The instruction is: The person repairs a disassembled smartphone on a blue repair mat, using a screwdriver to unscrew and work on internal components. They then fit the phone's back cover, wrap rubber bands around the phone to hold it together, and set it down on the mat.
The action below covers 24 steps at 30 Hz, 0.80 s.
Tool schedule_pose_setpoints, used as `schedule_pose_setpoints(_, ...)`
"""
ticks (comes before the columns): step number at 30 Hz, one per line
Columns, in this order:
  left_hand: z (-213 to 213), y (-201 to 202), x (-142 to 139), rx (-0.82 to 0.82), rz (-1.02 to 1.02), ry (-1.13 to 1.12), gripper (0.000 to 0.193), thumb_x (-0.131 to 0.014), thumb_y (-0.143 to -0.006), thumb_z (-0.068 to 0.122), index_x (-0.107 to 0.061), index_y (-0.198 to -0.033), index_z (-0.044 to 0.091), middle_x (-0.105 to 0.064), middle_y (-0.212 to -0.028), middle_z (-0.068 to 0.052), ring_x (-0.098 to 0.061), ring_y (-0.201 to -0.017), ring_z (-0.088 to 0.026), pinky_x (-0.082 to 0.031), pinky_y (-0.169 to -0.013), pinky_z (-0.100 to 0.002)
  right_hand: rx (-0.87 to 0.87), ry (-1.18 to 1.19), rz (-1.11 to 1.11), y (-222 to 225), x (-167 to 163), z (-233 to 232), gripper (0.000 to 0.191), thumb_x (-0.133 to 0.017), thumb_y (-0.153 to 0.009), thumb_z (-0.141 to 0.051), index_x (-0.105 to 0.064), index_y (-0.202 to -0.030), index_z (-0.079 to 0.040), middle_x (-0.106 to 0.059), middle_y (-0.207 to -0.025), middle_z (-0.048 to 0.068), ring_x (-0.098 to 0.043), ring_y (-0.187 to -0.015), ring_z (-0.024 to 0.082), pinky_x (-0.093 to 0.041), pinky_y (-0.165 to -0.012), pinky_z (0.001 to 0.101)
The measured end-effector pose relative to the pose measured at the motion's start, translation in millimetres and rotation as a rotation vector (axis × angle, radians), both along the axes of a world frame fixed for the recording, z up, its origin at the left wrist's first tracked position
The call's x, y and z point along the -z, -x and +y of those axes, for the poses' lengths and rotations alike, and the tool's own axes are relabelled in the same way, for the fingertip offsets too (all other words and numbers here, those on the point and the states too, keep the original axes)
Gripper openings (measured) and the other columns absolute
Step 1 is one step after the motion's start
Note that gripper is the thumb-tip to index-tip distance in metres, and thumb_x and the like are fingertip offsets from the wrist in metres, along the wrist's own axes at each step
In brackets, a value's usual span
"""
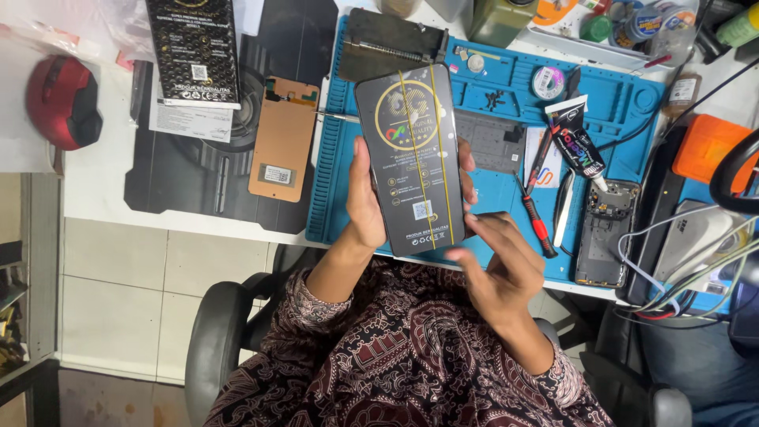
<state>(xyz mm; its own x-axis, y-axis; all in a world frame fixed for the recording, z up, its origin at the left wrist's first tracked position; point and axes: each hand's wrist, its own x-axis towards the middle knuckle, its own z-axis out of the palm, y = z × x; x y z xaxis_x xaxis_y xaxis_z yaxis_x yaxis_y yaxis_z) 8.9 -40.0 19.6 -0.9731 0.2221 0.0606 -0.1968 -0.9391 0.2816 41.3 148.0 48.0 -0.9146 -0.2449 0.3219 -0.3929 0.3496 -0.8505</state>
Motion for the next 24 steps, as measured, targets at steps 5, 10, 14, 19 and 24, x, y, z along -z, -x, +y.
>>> schedule_pose_setpoints(5, 3, -1, -2, -0.023, 0.008, -0.004, 0.095, -0.02, -0.104, 0.076, -0.04, -0.149, -0.005, -0.057, -0.127, -0.023, -0.067, -0.102, -0.03, -0.058, -0.089, -0.043, -0.007, -0.04, 0.105, 3, -1, -4, 0.059, -0.095, -0.073, -0.014, -0.063, -0.117, 0.009, -0.071, -0.107, 0.019, -0.069, -0.096, 0.028, -0.055, -0.086, 0.0366)
schedule_pose_setpoints(10, 9, -5, -2, -0.024, -0.031, -0.051, 0.098, -0.02, -0.1, 0.078, -0.04, -0.148, -0.005, -0.057, -0.126, -0.021, -0.066, -0.101, -0.029, -0.057, -0.089, -0.041, 0.013, 0.019, 0.109, 2, 7, -4, 0.06, -0.096, -0.069, -0.018, -0.063, -0.112, 0.008, -0.07, -0.105, 0.018, -0.069, -0.094, 0.027, -0.054, -0.085, 0.0365)
schedule_pose_setpoints(14, 12, -5, -3, -0.016, -0.016, -0.017, 0.098, -0.021, -0.104, 0.078, -0.041, -0.147, -0.008, -0.057, -0.126, -0.021, -0.066, -0.099, -0.028, -0.057, -0.085, -0.039, 0.018, 0.017, 0.119, 5, 9, 0, 0.06, -0.097, -0.067, -0.02, -0.063, -0.107, 0.007, -0.071, -0.101, 0.017, -0.069, -0.092, 0.028, -0.056, -0.083, 0.0371)
schedule_pose_setpoints(19, 7, -3, -5, 0.028, 0.002, -0.082, 0.096, -0.025, -0.106, 0.075, -0.038, -0.157, -0.005, -0.058, -0.121, -0.022, -0.067, -0.098, -0.028, -0.056, -0.086, -0.038, -0.047, -0.072, 0.139, 16, -10, -3, 0.058, -0.097, -0.064, -0.028, -0.064, -0.1, 0.005, -0.072, -0.095, 0.015, -0.069, -0.087, 0.026, -0.056, -0.077, 0.0361)
schedule_pose_setpoints(24, -8, -1, -1, -0.018, -0.076, -0.141, 0.094, -0.03, -0.103, 0.075, -0.04, -0.15, -0.006, -0.058, -0.114, -0.021, -0.065, -0.106, -0.031, -0.058, -0.096, -0.047, -0.184, -0.219, 0.152, 58, -43, 4, 0.058, -0.089, -0.067, -0.041, -0.068, -0.099, 0.003, -0.072, -0.095, 0.013, -0.071, -0.088, 0.025, -0.055, -0.075, 0.0348)
